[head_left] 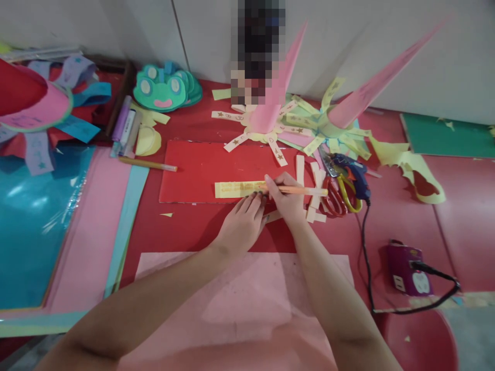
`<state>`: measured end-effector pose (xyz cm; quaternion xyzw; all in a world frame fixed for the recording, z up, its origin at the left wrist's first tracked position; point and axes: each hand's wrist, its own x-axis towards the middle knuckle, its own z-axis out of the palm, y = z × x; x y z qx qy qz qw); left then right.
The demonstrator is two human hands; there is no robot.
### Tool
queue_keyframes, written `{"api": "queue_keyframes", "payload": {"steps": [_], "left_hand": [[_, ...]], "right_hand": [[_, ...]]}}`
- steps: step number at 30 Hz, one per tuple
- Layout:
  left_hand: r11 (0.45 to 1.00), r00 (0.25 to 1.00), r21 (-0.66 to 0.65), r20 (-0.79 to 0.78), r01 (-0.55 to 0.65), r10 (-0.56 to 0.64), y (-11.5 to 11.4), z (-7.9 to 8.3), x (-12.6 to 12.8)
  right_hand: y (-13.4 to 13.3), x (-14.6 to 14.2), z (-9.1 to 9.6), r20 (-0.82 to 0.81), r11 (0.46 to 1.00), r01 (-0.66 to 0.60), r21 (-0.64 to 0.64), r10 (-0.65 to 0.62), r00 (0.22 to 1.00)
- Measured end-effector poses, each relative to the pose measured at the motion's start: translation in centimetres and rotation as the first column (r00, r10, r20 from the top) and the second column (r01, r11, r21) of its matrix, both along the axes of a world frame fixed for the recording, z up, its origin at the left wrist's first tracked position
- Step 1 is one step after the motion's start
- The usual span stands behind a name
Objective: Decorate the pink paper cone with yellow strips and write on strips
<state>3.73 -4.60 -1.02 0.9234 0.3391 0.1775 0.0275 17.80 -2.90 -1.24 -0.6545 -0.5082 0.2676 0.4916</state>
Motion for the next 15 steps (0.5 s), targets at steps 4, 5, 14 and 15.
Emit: {"api": "queue_keyframes", "payload": {"steps": [4,5,14,15], "left_hand": [[1.0,0.999,0.025,0.032,-0.009,0.008,-0.04,-0.07,-0.15],[1.0,0.999,0.026,0.038,-0.012,0.011,-0.04,-0.03,-0.18],[1.0,0.999,-0.01,0.051,-0.004,0.005,0.15,0.36,-0.12],[1.0,0.999,-0.009,0.053,-0.004,0.005,0.19,0.36,-0.11]], "right_hand": [[0.02,0.02,-0.21,0.012,1.0,-0.006,0.002,0.006,1.0],[0.04,0.02,-0.25,0.012,1.0,-0.01,0.001,0.01,1.0],[0.07,0.03,-0.31,0.026,1.0,-0.022,-0.017,0.022,0.999],[0.06,0.02,-0.31,0.029,1.0,-0.021,-0.016,0.022,0.999]]}}
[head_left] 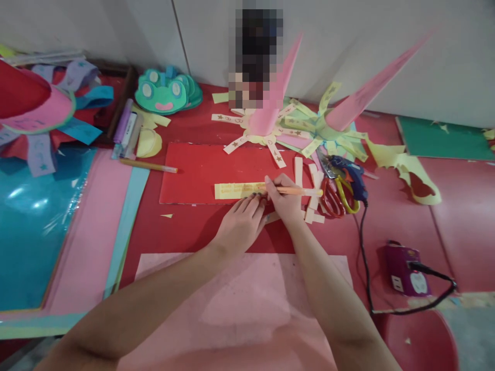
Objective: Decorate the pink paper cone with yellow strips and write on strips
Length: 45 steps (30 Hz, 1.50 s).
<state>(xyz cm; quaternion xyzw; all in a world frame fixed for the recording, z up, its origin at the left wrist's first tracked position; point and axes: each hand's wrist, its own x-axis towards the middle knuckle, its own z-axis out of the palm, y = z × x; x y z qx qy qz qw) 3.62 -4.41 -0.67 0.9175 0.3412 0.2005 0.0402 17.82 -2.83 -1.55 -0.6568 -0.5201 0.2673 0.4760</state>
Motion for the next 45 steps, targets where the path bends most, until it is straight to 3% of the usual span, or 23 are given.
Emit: {"api": "queue_keyframes", "payload": {"steps": [31,45], "left_hand": [[0.998,1.0,-0.063,0.016,-0.002,0.003,0.57,-0.03,-0.15],[1.0,1.0,0.011,-0.024,-0.002,0.002,0.0,0.04,-0.06]], "right_hand": [[0.1,0.16,-0.19,0.037,1.0,-0.003,0.016,0.002,0.999],[0.12,0.06,0.02,-0.014,1.0,0.02,-0.012,-0.02,1.0]]}}
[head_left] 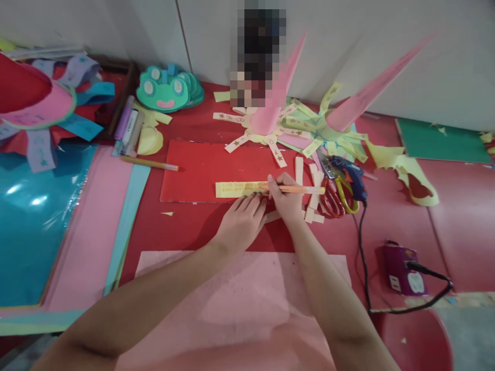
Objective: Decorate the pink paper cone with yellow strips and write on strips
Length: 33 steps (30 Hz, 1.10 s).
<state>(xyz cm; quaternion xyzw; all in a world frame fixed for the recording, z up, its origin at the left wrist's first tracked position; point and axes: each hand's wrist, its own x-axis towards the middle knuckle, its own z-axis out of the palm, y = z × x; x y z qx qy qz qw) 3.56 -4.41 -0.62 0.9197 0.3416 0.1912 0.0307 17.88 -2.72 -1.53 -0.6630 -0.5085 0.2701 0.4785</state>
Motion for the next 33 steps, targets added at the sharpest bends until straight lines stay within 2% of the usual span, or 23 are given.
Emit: {"api": "queue_keyframes", "payload": {"steps": [4,14,28,33], "left_hand": [[0.999,0.997,0.046,-0.071,-0.009,0.012,-0.74,-0.05,0.01],[0.999,0.992,0.035,-0.129,0.004,0.001,-0.71,0.09,-0.22],[0.998,0.993,0.065,-0.114,0.006,0.001,-0.63,-0.11,-0.26],[0.997,0.997,0.073,-0.078,0.007,-0.001,-0.64,-0.28,-0.25]], "right_hand": [[-0.02,0.04,-0.09,0.021,1.0,-0.016,0.013,0.015,1.0],[-0.04,0.07,-0.15,0.041,1.0,-0.019,0.01,0.019,0.999],[-0.04,0.06,-0.11,-0.007,1.0,-0.005,-0.021,0.005,1.0],[-0.09,-0.01,0.11,0.05,1.0,-0.012,-0.003,0.012,0.999]]}}
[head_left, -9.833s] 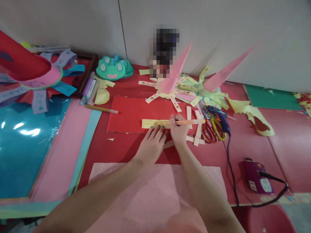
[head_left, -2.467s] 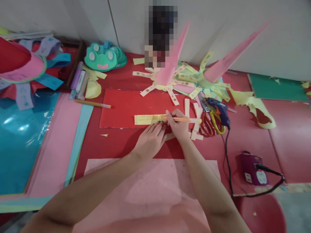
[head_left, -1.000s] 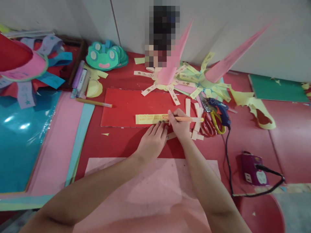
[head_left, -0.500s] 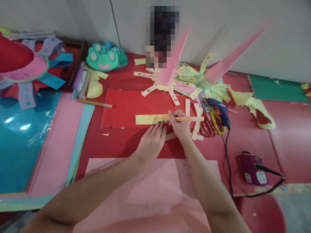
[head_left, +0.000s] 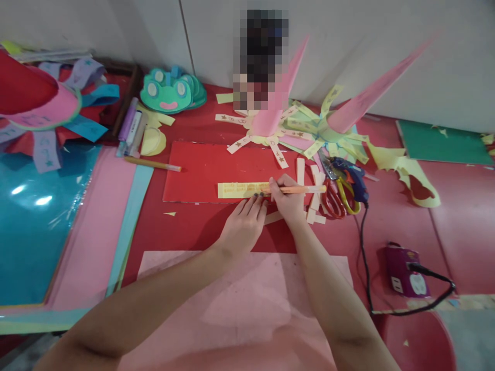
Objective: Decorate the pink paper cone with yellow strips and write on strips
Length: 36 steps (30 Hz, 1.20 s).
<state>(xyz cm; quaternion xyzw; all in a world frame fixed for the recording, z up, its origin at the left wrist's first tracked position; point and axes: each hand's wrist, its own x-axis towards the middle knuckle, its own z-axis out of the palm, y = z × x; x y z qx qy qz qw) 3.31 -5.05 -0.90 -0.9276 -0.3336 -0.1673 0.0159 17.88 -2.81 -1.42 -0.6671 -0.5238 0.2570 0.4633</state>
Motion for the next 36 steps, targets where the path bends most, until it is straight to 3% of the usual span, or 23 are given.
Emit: {"api": "queue_keyframes", "payload": {"steps": [11,20,25,36], "left_hand": [[1.0,0.999,-0.012,-0.037,-0.001,0.001,-0.04,-0.03,-0.05],[0.999,1.0,-0.046,-0.013,0.008,-0.009,0.04,0.01,-0.05],[1.0,0.999,0.001,-0.051,0.006,-0.006,-0.01,0.14,-0.07],[0.998,1.0,-0.055,-0.021,0.002,-0.003,-0.02,-0.01,0.0]], "right_hand": [[0.03,0.03,-0.25,0.074,0.999,0.02,0.031,-0.022,0.997],[-0.05,-0.01,-0.11,-0.086,0.997,0.065,0.031,-0.063,0.994],[0.0,0.03,-0.24,-0.072,0.999,0.052,0.008,-0.051,0.996],[-0.12,-0.03,-0.09,0.002,1.0,0.031,0.005,-0.031,1.0]]}}
